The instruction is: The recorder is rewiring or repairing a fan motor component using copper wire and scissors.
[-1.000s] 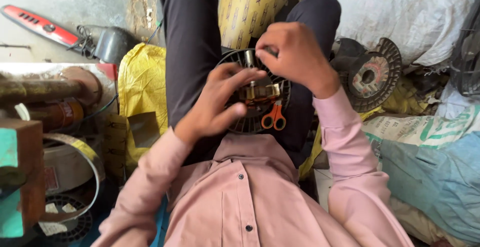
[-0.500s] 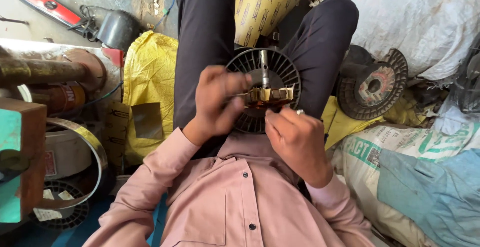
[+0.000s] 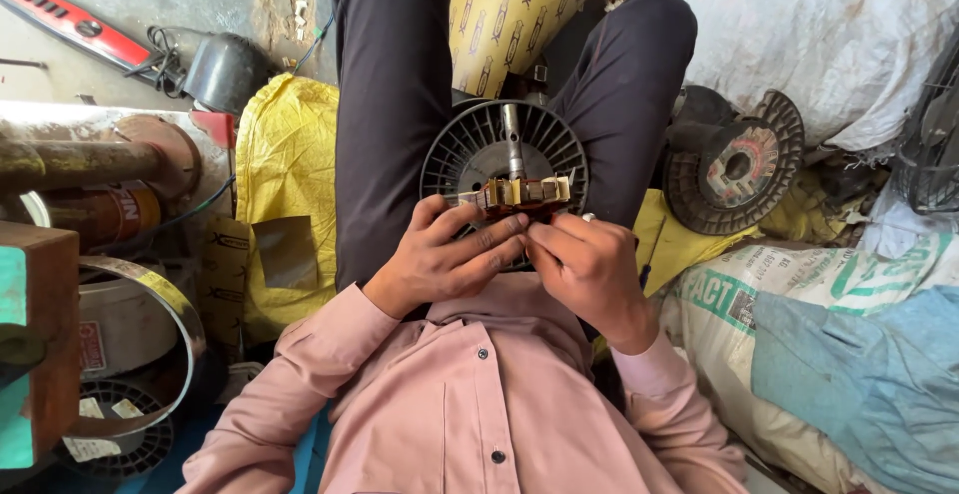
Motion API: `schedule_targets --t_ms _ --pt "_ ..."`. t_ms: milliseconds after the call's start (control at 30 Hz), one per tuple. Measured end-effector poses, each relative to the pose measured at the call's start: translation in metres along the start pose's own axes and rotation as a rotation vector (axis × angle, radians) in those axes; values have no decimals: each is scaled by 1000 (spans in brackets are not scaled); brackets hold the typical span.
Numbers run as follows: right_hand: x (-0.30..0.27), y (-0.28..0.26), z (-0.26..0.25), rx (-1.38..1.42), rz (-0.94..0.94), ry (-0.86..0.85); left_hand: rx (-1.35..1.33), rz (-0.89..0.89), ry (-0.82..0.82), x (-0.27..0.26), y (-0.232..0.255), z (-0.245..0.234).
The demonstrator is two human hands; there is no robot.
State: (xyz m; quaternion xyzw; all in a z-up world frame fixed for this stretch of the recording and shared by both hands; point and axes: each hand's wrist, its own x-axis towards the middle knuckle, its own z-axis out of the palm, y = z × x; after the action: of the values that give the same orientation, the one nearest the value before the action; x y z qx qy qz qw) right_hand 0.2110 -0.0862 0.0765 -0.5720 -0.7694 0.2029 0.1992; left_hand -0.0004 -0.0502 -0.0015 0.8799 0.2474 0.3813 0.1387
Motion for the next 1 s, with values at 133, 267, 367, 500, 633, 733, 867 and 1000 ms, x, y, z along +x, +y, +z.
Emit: schedule_targets --t_ms 133,267,367,500,633,733,867,1000 --pt "-13 1 8 31 -12 81 31 24 17 2 0 -3" --pt "-24 8 25 46 -62 181 -223 -187 213 9 1 2" --pt "-30 8 38 60 -61 239 -486 -453 314 20 7 10" --pt "-38 10 49 71 23 283 -649 -626 288 23 4 19" --pt "-55 25 63 122 39 270 -693 -669 238 18 -2 25" --pt "-53 32 64 114 18 275 -755 -666 198 18 -7 28" --pt "-37 43 68 107 -13 253 -500 -506 258 5 4 37" --pt "-31 48 79 112 27 204 -122 -523 372 5 21 32"
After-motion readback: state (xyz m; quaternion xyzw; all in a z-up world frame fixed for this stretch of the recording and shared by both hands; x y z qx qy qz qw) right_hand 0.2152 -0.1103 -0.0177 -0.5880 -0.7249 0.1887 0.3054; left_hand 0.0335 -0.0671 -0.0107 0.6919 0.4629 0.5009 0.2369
